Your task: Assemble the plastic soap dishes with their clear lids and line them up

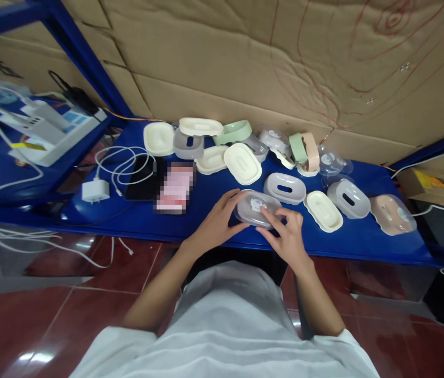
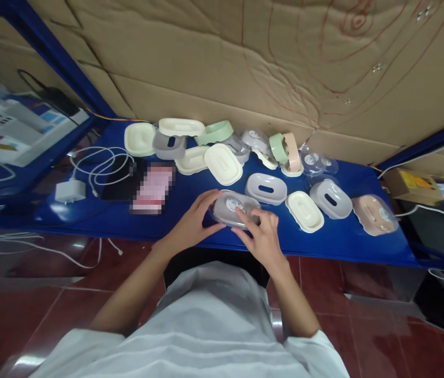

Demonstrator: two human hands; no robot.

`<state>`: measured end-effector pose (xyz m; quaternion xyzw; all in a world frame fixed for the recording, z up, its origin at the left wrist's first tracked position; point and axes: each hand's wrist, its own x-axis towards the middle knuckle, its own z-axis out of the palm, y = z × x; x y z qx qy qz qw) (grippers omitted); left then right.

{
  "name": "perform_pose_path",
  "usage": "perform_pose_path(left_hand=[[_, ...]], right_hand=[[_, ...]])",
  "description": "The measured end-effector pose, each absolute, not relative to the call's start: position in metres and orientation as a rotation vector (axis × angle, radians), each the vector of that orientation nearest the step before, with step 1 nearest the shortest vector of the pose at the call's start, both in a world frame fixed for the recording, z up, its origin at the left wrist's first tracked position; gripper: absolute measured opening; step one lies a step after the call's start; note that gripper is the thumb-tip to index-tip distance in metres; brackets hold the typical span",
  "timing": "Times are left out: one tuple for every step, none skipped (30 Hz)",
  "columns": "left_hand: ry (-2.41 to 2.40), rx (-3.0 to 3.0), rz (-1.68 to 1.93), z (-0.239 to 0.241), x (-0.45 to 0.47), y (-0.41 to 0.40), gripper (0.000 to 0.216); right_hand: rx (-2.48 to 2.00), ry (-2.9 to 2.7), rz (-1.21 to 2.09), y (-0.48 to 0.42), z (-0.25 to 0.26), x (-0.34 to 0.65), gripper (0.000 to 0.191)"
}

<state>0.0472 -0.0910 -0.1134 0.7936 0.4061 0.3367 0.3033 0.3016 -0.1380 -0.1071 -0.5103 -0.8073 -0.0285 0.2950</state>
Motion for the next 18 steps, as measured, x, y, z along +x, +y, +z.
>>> perform_pose_path(left_hand=[[1.081, 2.102, 0.88, -0.113, 0.048, -0.091, 0.084], [1.085, 2.112, 0.867, -0.113, 0.048, -0.091, 0.084], [1.09, 2.133, 0.847, -0.113, 0.049, -0.092, 0.084], [1.096, 2.162, 0.824, -0.112, 0.049, -0.092, 0.083], [1.104, 2.192, 0.8, -0.112, 0.05, -0.092, 0.081], [1.115, 2.217, 0.777, -0.111, 0.05, -0.093, 0.079], [1.127, 2.233, 0.76, -0.11, 0.05, -0.093, 0.077], [1.134, 2.243, 0.752, -0.109, 0.05, -0.094, 0.075], [1.136, 2.248, 0.751, -0.108, 0.05, -0.094, 0.074], [1.131, 2.253, 0.756, -0.107, 0.05, -0.094, 0.072], [1.121, 2.261, 0.762, -0.106, 0.05, -0.094, 0.071], [1.112, 2.271, 0.768, -0.106, 0.05, -0.094, 0.069], [1.108, 2.281, 0.77, -0.106, 0.05, -0.094, 0.067], [1.111, 2.288, 0.768, -0.106, 0.05, -0.094, 0.066], [1.118, 2.291, 0.765, -0.107, 0.05, -0.094, 0.065], [1.126, 2.29, 0.763, -0.108, 0.05, -0.094, 0.064], [1.135, 2.285, 0.766, -0.109, 0.051, -0.093, 0.063], [1.142, 2.276, 0.776, -0.11, 0.051, -0.093, 0.062]], right_hand=[[-1.344, -2.124, -0.063, -0.137, -0.107, 0.303, 0.052], [-1.322, -2.106, -0.035, -0.137, -0.108, 0.305, 0.052], [-1.293, -2.095, 0.005, -0.136, -0.108, 0.306, 0.051], [-1.267, -2.09, 0.051, -0.135, -0.108, 0.307, 0.051], [-1.251, -2.091, 0.096, -0.134, -0.109, 0.308, 0.051], [-1.248, -2.096, 0.133, -0.133, -0.109, 0.308, 0.052], [-1.257, -2.101, 0.156, -0.132, -0.109, 0.309, 0.053], [-1.271, -2.108, 0.17, -0.132, -0.109, 0.309, 0.054], [-1.287, -2.116, 0.177, -0.131, -0.108, 0.31, 0.055], [-1.301, -2.128, 0.178, -0.131, -0.108, 0.311, 0.056], [-1.31, -2.141, 0.172, -0.13, -0.108, 0.313, 0.056], [-1.314, -2.153, 0.16, -0.129, -0.107, 0.314, 0.057], [-1.314, -2.167, 0.143, -0.129, -0.107, 0.316, 0.058], [-1.309, -2.182, 0.124, -0.128, -0.106, 0.318, 0.059], [-1.304, -2.197, 0.105, -0.127, -0.106, 0.319, 0.059], [-1.3, -2.21, 0.088, -0.125, -0.106, 0.321, 0.06], [-1.298, -2.222, 0.076, -0.124, -0.106, 0.322, 0.061], [-1.298, -2.235, 0.073, -0.123, -0.106, 0.322, 0.061]])
